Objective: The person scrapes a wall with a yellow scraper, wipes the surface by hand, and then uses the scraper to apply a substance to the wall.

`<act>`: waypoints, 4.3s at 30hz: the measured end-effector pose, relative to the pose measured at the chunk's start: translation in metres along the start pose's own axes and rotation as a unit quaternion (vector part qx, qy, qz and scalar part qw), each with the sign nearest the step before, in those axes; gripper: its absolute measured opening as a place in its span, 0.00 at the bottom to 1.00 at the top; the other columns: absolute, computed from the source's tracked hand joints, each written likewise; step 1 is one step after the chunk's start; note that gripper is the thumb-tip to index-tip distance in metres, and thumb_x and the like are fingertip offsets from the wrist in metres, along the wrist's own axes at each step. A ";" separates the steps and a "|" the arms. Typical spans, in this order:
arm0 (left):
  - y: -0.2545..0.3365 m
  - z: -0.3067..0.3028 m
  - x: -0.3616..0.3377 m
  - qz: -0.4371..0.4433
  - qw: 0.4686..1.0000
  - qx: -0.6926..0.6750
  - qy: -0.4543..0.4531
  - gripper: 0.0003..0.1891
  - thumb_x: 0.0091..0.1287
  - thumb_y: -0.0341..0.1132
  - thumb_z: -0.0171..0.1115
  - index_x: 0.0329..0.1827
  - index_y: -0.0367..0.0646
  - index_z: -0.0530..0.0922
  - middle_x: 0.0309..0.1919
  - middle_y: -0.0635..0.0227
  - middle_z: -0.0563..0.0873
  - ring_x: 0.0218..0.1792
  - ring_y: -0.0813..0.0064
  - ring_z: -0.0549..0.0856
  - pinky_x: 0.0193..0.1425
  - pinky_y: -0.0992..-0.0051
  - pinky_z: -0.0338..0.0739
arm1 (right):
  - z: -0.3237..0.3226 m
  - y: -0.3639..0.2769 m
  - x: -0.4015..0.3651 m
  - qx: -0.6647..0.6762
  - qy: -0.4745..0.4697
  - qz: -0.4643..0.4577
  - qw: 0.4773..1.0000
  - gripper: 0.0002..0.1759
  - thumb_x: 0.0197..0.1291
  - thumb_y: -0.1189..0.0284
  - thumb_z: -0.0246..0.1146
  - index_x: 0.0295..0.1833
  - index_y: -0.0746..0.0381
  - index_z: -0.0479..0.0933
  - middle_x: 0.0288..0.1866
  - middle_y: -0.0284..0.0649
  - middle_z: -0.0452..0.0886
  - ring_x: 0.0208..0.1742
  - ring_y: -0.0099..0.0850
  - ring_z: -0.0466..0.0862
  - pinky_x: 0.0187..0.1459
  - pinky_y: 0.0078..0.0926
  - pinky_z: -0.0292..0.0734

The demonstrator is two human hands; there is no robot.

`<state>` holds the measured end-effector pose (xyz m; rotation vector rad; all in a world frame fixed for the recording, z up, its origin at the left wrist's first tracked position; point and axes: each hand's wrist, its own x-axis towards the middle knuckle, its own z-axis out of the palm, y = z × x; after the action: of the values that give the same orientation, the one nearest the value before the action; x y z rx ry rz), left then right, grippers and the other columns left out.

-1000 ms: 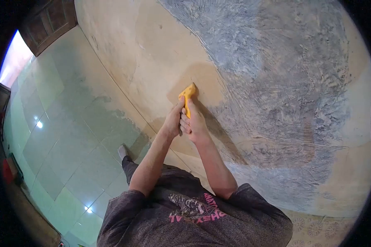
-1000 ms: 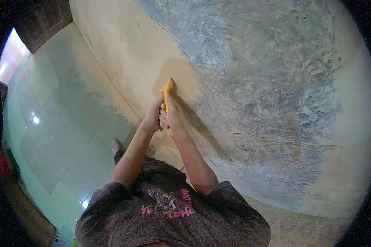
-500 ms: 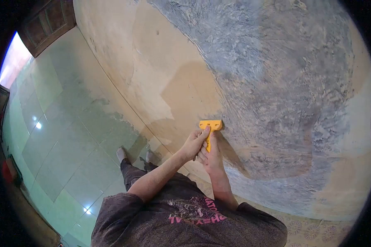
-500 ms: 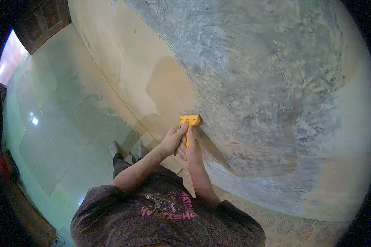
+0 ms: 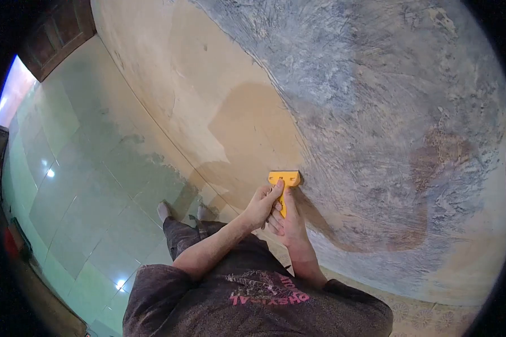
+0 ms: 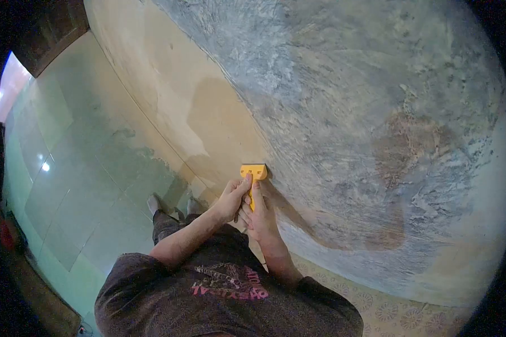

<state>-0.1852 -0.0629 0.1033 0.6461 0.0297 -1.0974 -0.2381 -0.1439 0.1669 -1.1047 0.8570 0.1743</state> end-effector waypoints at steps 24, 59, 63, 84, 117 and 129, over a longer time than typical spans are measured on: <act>0.000 0.001 0.004 0.041 0.997 -0.056 0.040 0.28 0.73 0.60 0.48 0.30 0.41 0.71 0.14 0.71 0.73 0.07 0.71 0.76 0.06 0.74 0.71 | -0.001 0.001 0.008 0.000 -0.021 -0.012 1.000 0.25 0.71 0.43 0.50 0.29 0.51 0.64 0.11 0.23 0.58 0.06 0.18 0.54 0.09 0.17 0.49; -0.011 0.011 -0.011 0.099 0.988 0.086 0.083 0.27 0.73 0.58 0.53 0.27 0.42 0.74 0.13 0.73 0.73 0.07 0.80 0.74 0.06 0.79 0.66 | -0.004 0.019 -0.019 -0.021 -0.027 -0.055 0.998 0.29 0.71 0.39 0.43 0.29 0.52 0.63 0.11 0.24 0.57 0.07 0.17 0.53 0.10 0.18 0.49; -0.011 0.010 0.005 0.084 0.993 0.034 0.081 0.27 0.72 0.58 0.52 0.28 0.41 0.74 0.13 0.73 0.73 0.06 0.77 0.75 0.04 0.76 0.68 | -0.007 0.017 -0.001 -0.029 0.027 -0.054 0.998 0.28 0.71 0.40 0.43 0.29 0.51 0.63 0.10 0.24 0.57 0.06 0.18 0.53 0.10 0.18 0.49; 0.010 0.016 0.006 0.105 0.987 -0.037 0.116 0.28 0.71 0.61 0.53 0.25 0.45 0.72 0.14 0.76 0.71 0.08 0.84 0.69 0.09 0.81 0.62 | 0.010 -0.003 0.003 -0.014 -0.023 -0.038 0.999 0.27 0.69 0.42 0.52 0.27 0.51 0.63 0.10 0.22 0.57 0.07 0.17 0.53 0.11 0.18 0.48; -0.024 0.027 0.010 0.078 0.987 -0.061 0.127 0.29 0.68 0.64 0.55 0.23 0.46 0.72 0.13 0.76 0.72 0.07 0.82 0.70 0.09 0.80 0.62 | -0.012 -0.003 -0.016 -0.023 -0.027 -0.030 0.999 0.25 0.69 0.43 0.53 0.27 0.50 0.65 0.09 0.23 0.57 0.05 0.17 0.54 0.10 0.18 0.48; -0.002 0.025 0.009 0.151 0.981 -0.070 0.097 0.26 0.69 0.60 0.57 0.28 0.43 0.71 0.15 0.72 0.75 0.08 0.79 0.75 0.08 0.78 0.70 | -0.007 -0.010 0.001 -0.026 -0.029 -0.006 0.999 0.26 0.68 0.43 0.56 0.28 0.52 0.65 0.10 0.22 0.57 0.07 0.17 0.51 0.10 0.19 0.48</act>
<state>-0.1902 -0.0837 0.1200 0.6056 0.1703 -0.7312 -0.2364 -0.1549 0.1723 -1.1469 0.7974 0.2198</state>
